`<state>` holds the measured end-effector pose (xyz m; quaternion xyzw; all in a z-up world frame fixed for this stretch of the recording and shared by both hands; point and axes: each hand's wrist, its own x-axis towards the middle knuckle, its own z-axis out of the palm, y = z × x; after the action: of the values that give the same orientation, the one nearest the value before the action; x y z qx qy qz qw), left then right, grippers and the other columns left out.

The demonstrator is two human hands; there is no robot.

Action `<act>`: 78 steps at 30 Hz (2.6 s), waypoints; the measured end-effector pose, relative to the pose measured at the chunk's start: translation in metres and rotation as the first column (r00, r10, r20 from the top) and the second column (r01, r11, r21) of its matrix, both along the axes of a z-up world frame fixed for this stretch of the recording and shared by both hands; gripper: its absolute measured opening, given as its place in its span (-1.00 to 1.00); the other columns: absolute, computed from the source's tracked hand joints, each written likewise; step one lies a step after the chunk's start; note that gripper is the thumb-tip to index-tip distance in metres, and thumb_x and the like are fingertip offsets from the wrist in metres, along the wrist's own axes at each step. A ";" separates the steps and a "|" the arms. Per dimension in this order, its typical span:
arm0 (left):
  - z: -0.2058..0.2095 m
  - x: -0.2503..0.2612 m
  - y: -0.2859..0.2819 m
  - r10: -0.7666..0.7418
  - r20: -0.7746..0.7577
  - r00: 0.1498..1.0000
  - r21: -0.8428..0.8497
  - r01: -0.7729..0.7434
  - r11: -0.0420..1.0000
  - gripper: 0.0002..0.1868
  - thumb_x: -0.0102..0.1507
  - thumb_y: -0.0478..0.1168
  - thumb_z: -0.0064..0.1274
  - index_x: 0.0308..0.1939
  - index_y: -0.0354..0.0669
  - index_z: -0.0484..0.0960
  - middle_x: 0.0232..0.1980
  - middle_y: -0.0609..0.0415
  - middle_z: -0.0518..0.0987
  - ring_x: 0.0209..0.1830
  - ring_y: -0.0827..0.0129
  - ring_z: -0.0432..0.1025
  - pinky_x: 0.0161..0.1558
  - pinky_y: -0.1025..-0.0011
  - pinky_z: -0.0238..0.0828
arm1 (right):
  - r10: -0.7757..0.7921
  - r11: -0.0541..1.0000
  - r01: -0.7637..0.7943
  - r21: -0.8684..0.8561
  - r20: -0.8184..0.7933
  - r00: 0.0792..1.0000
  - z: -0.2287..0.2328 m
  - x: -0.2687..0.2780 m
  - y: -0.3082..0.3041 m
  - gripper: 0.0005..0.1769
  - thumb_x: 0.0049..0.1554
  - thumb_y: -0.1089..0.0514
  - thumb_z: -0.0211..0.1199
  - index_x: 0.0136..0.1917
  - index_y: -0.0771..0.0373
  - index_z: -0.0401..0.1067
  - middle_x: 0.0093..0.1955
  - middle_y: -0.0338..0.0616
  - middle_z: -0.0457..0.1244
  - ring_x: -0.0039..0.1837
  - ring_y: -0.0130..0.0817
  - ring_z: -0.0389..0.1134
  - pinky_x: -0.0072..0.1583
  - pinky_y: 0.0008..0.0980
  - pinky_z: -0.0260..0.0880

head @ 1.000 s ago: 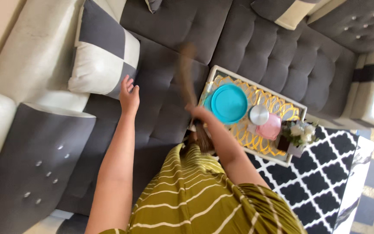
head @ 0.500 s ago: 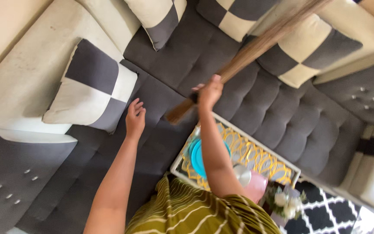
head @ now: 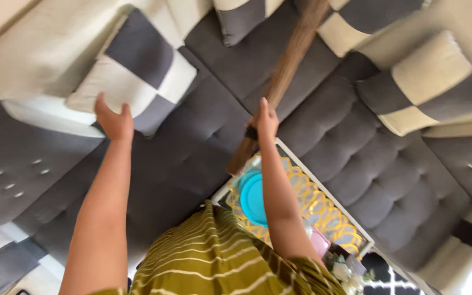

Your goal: The person cleans a sofa using a broom, then wipes the cushions by hand and uses a duster on the seats.

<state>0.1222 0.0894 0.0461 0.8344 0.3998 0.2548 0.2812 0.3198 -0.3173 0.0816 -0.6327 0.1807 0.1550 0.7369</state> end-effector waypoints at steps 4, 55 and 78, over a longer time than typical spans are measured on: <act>-0.020 -0.012 0.097 0.225 -0.077 0.971 -0.018 -0.227 0.974 0.01 0.31 0.10 0.39 0.52 -0.37 0.07 0.50 -0.47 0.04 0.46 -0.34 -0.03 0.32 -0.05 0.02 | 0.072 0.997 -0.070 -0.023 0.116 0.991 -0.001 -0.049 -0.003 -0.55 0.16 -0.19 0.27 -0.02 0.21 0.25 -0.45 -0.12 0.21 -0.45 -0.25 0.33 -0.39 -0.24 0.45; -0.016 -0.118 -0.025 -0.027 -0.164 0.986 -0.933 -0.146 0.328 -0.23 0.20 0.34 0.26 -0.12 -0.43 0.56 -0.45 0.01 0.50 -0.68 0.40 0.36 -0.63 0.46 0.28 | 0.471 0.301 -0.738 -0.605 -0.578 0.666 0.044 -0.397 -0.054 -0.18 0.19 -0.49 -0.03 0.22 0.30 0.39 -0.23 0.16 0.38 -0.25 -0.06 0.49 -0.05 -0.03 0.49; 0.061 -0.076 -0.050 -0.721 -0.399 0.567 0.043 0.797 0.603 -0.52 0.08 0.04 0.38 -0.17 -0.25 0.61 -0.26 -0.26 0.65 -0.22 -0.15 0.56 -0.21 -0.05 0.46 | 0.191 0.739 -0.161 -0.655 -0.025 0.981 0.094 -0.408 -0.042 -0.26 0.21 -0.43 0.11 -0.01 0.39 0.41 -0.36 0.12 0.33 -0.34 -0.10 0.44 -0.27 -0.17 0.42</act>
<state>0.0467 0.0393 0.1071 0.9805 0.0116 0.0016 0.1964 -0.0882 -0.3593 0.1754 -0.8673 0.1467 0.1371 0.4554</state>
